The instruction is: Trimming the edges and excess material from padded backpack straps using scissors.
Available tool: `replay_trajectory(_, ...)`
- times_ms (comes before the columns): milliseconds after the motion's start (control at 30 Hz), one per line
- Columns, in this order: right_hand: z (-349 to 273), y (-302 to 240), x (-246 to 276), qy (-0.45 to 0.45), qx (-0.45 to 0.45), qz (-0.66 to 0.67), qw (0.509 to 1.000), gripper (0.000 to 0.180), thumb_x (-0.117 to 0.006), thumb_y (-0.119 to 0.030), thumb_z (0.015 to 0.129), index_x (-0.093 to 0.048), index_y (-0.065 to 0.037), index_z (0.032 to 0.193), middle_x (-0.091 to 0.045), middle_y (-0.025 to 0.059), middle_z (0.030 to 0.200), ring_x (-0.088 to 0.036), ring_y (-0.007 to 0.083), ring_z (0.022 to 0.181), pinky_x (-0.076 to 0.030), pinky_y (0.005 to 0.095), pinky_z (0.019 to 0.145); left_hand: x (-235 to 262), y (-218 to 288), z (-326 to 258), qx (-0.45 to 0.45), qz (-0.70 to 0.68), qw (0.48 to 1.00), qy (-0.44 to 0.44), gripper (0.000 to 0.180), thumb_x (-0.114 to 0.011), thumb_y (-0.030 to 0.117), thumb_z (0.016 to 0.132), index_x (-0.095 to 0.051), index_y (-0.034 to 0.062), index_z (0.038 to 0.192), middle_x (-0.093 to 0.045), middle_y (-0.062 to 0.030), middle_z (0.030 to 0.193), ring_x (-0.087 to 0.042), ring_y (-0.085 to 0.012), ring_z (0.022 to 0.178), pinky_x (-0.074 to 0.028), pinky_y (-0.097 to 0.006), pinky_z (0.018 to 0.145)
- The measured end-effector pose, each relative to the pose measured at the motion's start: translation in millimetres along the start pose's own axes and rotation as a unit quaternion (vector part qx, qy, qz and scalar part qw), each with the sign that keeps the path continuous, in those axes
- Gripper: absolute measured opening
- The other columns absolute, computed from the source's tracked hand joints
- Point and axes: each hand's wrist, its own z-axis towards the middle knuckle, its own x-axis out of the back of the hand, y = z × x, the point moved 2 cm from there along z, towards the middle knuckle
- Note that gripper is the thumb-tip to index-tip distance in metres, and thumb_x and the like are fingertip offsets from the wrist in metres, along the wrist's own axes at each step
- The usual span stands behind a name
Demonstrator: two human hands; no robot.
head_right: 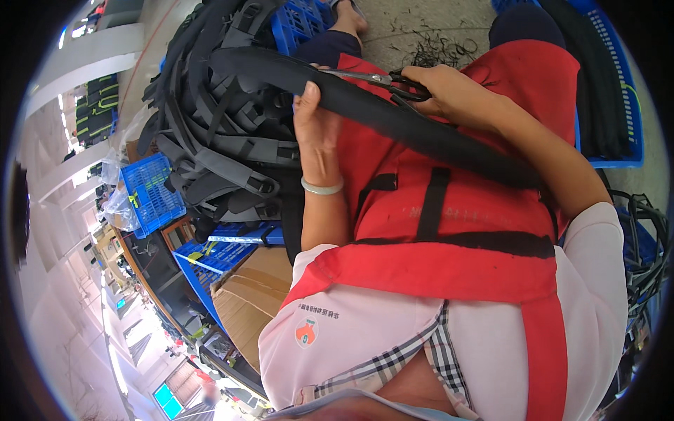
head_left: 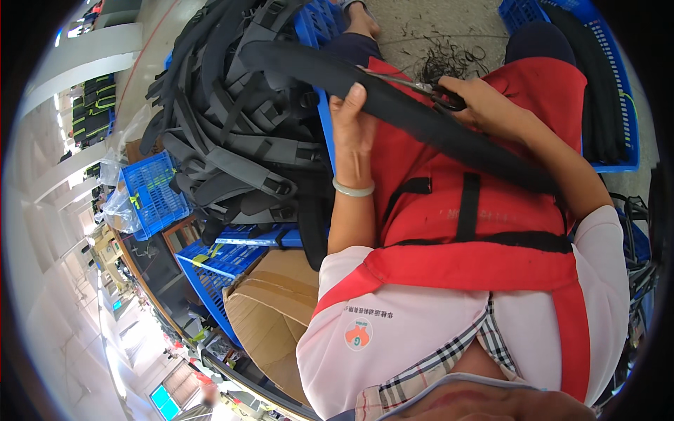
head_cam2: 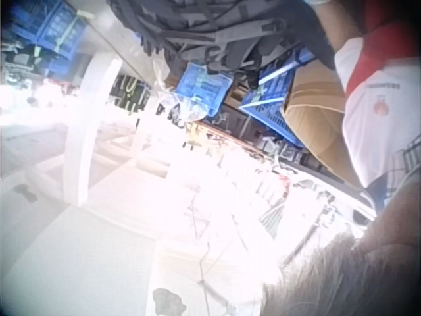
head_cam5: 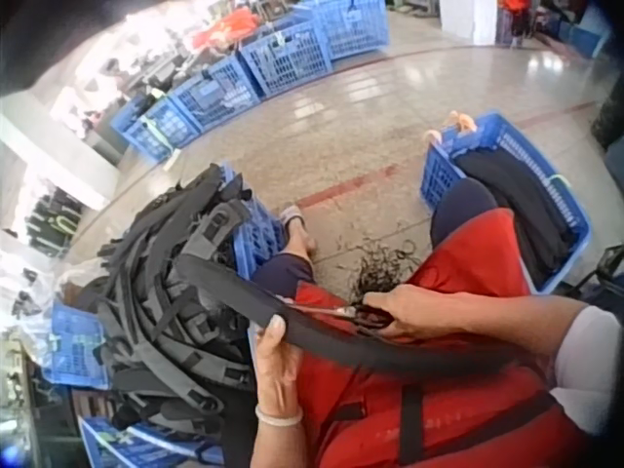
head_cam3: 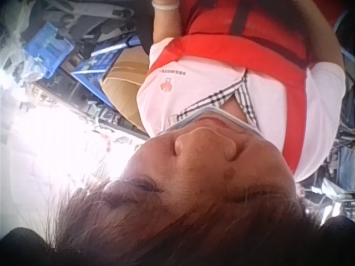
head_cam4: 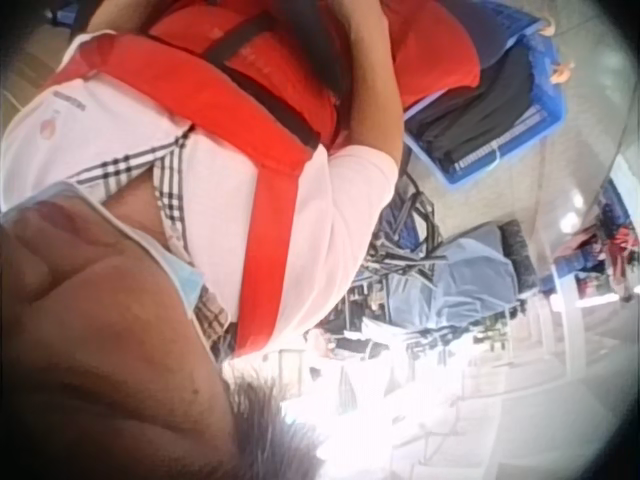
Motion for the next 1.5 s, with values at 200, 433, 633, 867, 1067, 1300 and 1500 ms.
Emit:
replay_trajectory(200,3,6,-8,0.041,0.080,0.015,0.996,0.055,-0.069,-0.013,0.078,-0.040,0.001,0.123,-0.060,0.0254,0.088,-0.061,0.0408,0.079,-0.047,0.0429,0.067,1,-7,2,-0.024,0.044,0.999,0.002,0.023,-0.071,0.003,0.079,-0.063,0.0036,0.102,-0.065,-0.0100,0.103,-0.064,-0.0219,0.093,-0.051,-0.037,0.090)
replay_trajectory(433,8,-1,3,-0.031,0.019,-0.056,0.998,0.057,-0.072,-0.020,0.077,-0.038,-0.001,0.120,-0.059,0.0223,0.086,-0.059,0.0366,0.073,-0.045,0.0421,0.062,-2,-8,-5,-0.022,0.037,0.999,0.018,0.023,-0.071,0.002,0.079,-0.063,0.0034,0.100,-0.066,-0.0084,0.096,-0.064,-0.0213,0.091,-0.051,-0.036,0.090)
replay_trajectory(633,1,6,5,0.005,0.048,-0.058,0.997,0.058,-0.075,-0.019,0.074,-0.039,-0.002,0.116,-0.059,0.0211,0.082,-0.059,0.0376,0.073,-0.045,0.0426,0.064,-4,-9,-6,-0.032,0.034,0.999,0.020,0.022,-0.070,0.000,0.079,-0.064,0.0051,0.100,-0.066,-0.0077,0.097,-0.064,-0.0203,0.092,-0.051,-0.035,0.090)
replay_trajectory(867,4,-2,4,-0.027,0.050,-0.012,0.998,0.034,-0.066,-0.007,0.080,-0.045,0.002,0.105,-0.056,0.0199,0.070,-0.057,0.0346,0.063,-0.044,0.0392,0.057,-9,-8,-3,-0.021,0.039,0.998,0.035,0.019,-0.071,-0.004,0.078,-0.066,0.0058,0.094,-0.066,-0.0033,0.090,-0.064,-0.0159,0.083,-0.052,-0.030,0.081)
replay_trajectory(1067,6,-10,6,-0.070,-0.008,0.052,0.996,0.030,-0.063,-0.003,0.080,-0.045,0.002,0.105,-0.054,0.0172,0.066,-0.053,0.0295,0.056,-0.043,0.0383,0.054,-5,-7,-5,-0.014,0.023,0.999,0.024,0.019,-0.071,0.000,0.079,-0.065,0.0066,0.095,-0.067,-0.0048,0.091,-0.065,-0.0182,0.085,-0.054,-0.034,0.083)
replay_trajectory(1300,3,-5,19,-0.060,0.019,-0.043,0.997,0.070,-0.072,-0.013,0.071,-0.035,0.001,0.129,-0.059,0.0249,0.098,-0.060,0.0384,0.088,-0.047,0.0407,0.073,-5,-8,-5,-0.007,-0.018,1.000,0.017,0.020,-0.070,0.000,0.080,-0.064,0.0046,0.098,-0.067,-0.0068,0.094,-0.066,-0.0201,0.086,-0.054,-0.035,0.082)
replay_trajectory(1500,-2,13,4,-0.009,0.059,-0.042,0.997,0.059,-0.072,-0.013,0.073,-0.040,-0.003,0.121,-0.060,0.0176,0.083,-0.061,0.0348,0.075,-0.047,0.0399,0.065,-1,-14,-4,0.016,-0.009,1.000,-0.014,0.025,-0.073,0.004,0.079,-0.064,0.0082,0.102,-0.065,-0.0069,0.105,-0.064,-0.0214,0.096,-0.053,-0.040,0.090)
